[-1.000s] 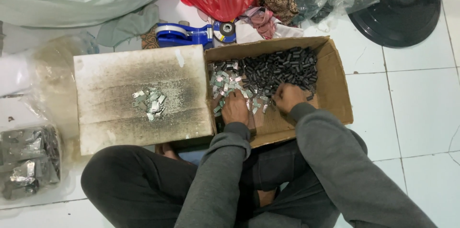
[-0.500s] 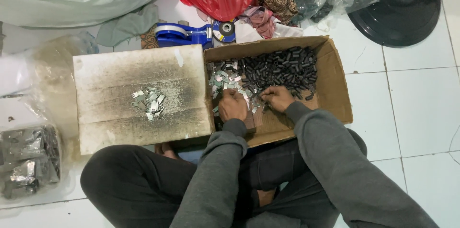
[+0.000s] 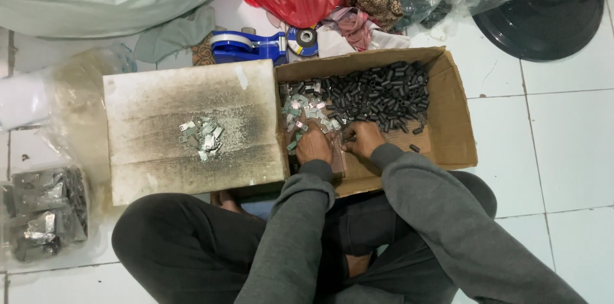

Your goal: The person sits on the floor and sorts small electronic components from a cardboard box onto a white board. They separate green circuit board pieces from black cylindrical parts by hand, placing the sorted green pieces into a pile on the board.

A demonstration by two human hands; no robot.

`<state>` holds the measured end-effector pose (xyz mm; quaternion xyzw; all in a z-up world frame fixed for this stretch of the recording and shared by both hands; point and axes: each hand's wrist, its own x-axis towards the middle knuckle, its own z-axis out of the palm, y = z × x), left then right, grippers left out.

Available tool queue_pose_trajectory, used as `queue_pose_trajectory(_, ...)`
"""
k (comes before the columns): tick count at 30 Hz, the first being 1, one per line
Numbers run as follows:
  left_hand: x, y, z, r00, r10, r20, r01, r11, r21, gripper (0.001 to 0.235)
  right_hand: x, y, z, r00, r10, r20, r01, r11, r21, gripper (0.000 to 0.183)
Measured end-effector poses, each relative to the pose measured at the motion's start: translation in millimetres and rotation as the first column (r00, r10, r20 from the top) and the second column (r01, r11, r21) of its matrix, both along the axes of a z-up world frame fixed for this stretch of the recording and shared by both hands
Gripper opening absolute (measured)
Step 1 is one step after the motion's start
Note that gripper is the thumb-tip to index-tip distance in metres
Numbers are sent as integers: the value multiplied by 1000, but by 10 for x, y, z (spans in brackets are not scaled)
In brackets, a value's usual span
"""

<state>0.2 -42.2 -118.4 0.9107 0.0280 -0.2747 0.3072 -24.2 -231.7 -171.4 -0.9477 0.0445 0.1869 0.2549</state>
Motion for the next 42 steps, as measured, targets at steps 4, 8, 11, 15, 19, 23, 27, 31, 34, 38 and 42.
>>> queue_pose_trajectory(4, -56, 22, 54, 1000, 19, 12, -19, 1000, -12, 63, 6, 83, 151, 999, -45, 0, 45, 999, -1, 15)
queue_pose_trajectory(8, -90, 7, 35, 996, 32, 87, -29, 999, -46, 34, 19, 73, 357, 986, -149, -78, 160, 974, 162, 17)
queue_pose_trajectory(11, -43, -6, 24, 981, 156, 116, -143, 983, -116, 26, 25, 76, 547, 961, -238, -145, 269, 927, 263, 16)
queue_pose_trajectory(15, 19, -31, -408, 909, 415, 28, -373, 844, -386, 19, 84, -135, 270, 888, -356, -291, 457, 748, 481, 27)
queue_pose_trajectory(19, 79, -85, -568, 818, 568, -87, -545, 720, -430, 14, 87, 21, 472, 752, -464, -468, 653, 430, 624, 26)
queue_pose_trajectory(23, 25, -41, -313, 808, 575, -126, -553, 668, -498, 15, 78, 176, 735, 956, -271, -111, 288, 938, 193, 24)
queue_pose_trajectory(27, -58, -81, -132, 965, 257, -51, -261, 920, -292, 19, 122, 294, 944, 1000, -9, -28, 5, 988, -153, 44)
queue_pose_trajectory(31, -128, 74, 652, 997, -46, -68, 38, 993, -111, 38, 127, 5, 328, 999, -16, 51, 21, 996, -87, 26)
queue_pose_trajectory(34, -122, 54, 671, 998, -64, -1, 64, 997, 45, 43, 166, -64, 489, 968, -240, 71, 223, 956, 188, 18)
queue_pose_trajectory(38, -180, 96, 557, 998, -62, 16, 60, 992, 108, 40, 261, -378, 615, 866, -474, -158, 430, 547, 718, 14)
queue_pose_trajectory(42, -150, 75, 390, 997, -26, -77, 28, 999, 18, 30, 280, -578, 800, 770, -454, -449, 584, 215, 783, 9)
